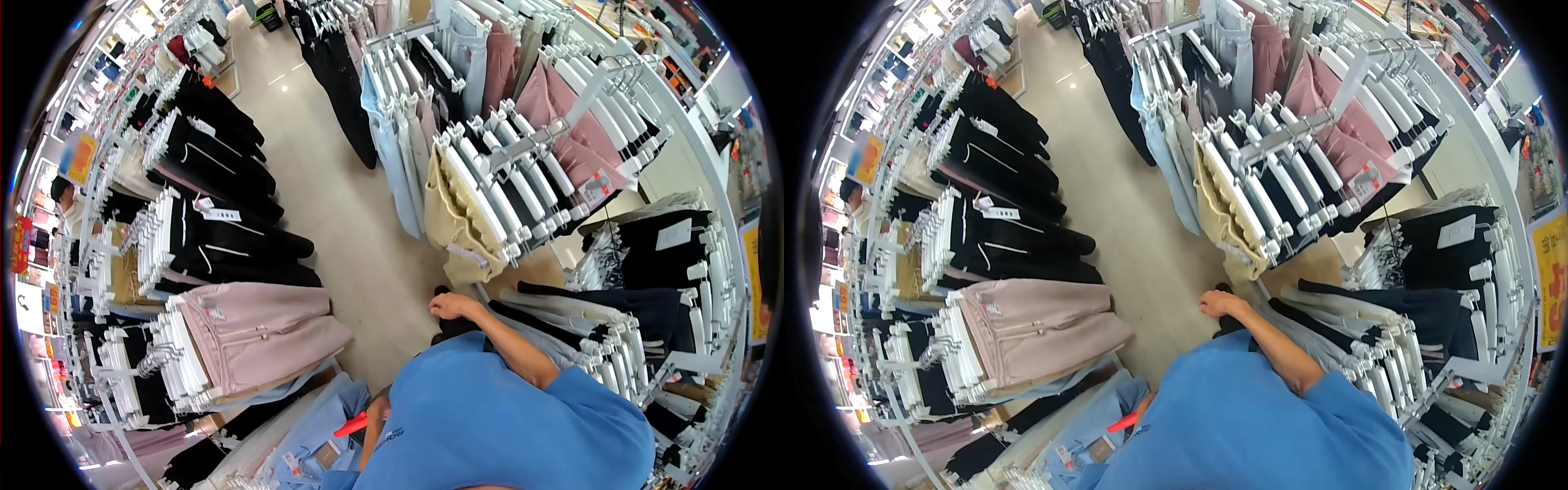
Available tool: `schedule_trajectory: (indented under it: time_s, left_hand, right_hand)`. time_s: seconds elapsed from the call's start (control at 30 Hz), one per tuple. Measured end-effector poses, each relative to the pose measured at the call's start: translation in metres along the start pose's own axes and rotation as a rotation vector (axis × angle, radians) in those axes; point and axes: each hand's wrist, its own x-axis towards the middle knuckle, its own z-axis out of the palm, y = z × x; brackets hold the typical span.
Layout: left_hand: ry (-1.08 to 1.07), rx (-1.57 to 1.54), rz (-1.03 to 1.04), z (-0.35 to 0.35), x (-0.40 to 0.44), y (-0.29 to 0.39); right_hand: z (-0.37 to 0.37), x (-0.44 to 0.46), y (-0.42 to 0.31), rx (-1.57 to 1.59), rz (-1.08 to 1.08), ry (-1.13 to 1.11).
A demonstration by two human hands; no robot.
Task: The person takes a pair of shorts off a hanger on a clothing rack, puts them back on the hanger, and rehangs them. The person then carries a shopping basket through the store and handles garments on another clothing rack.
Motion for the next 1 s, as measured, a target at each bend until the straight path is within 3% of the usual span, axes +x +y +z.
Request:
schedule_trajectory:
  time_s: [0.17,0.23,0.27,0.3,0.37,0.43,0.5,0.6,0.7,0.73,0.83,0.9,0.97,1.0]
  left_hand:
    - [-0.044,-0.044,0.181,0.011,0.024,-0.037]
    - [0.042,0.100,0.164,0.022,0.035,-0.047]
    - [0.159,0.310,-0.187,0.013,0.027,-0.001]
    - [0.281,0.281,-0.353,-0.019,-0.015,0.044]
    - [0.833,0.269,-0.560,-0.035,-0.060,0.064]
    - [1.144,0.201,-0.779,-0.021,-0.072,0.047]
    - [1.180,0.030,-0.921,-0.032,-0.079,0.054]
    - [1.380,-0.297,-1.421,-0.042,-0.055,0.042]
    - [1.295,-1.668,-0.669,0.020,-0.023,-0.056]
    - [1.374,-2.110,-0.453,-0.001,-0.026,-0.036]
    - [1.440,-2.158,-0.788,-0.024,-0.018,-0.019]
    - [1.404,-2.107,-0.861,-0.029,-0.015,-0.008]
    - [1.369,-2.087,-0.898,-0.042,-0.016,0.002]
    - [1.370,-2.118,-0.890,-0.053,-0.016,0.012]
  right_hand:
    - [-0.023,0.066,0.038,0.029,-0.125,0.055]
    - [-0.040,0.074,0.030,0.118,-0.123,0.195]
    - [-0.045,0.081,0.032,0.127,-0.187,0.240]
    - [-0.051,0.089,0.038,0.141,-0.254,0.280]
    - [-0.057,0.101,0.039,0.192,-0.164,0.234]
    - [-0.051,0.123,0.052,0.231,-0.174,0.146]
    - [-0.057,0.122,0.027,0.330,-0.036,-0.025]
    - [-0.054,0.137,0.011,0.417,0.053,-0.174]
    - [-0.057,0.155,-0.002,0.630,0.274,-0.229]
    - [-0.054,0.167,0.008,0.703,0.311,-0.207]
    - [-0.050,0.198,0.074,0.693,0.360,-0.089]
    - [-0.064,0.213,0.116,0.485,0.339,-0.086]
    - [-0.076,0.217,0.125,0.430,0.291,-0.048]
    - [-0.088,0.221,0.117,0.539,0.357,-0.133]
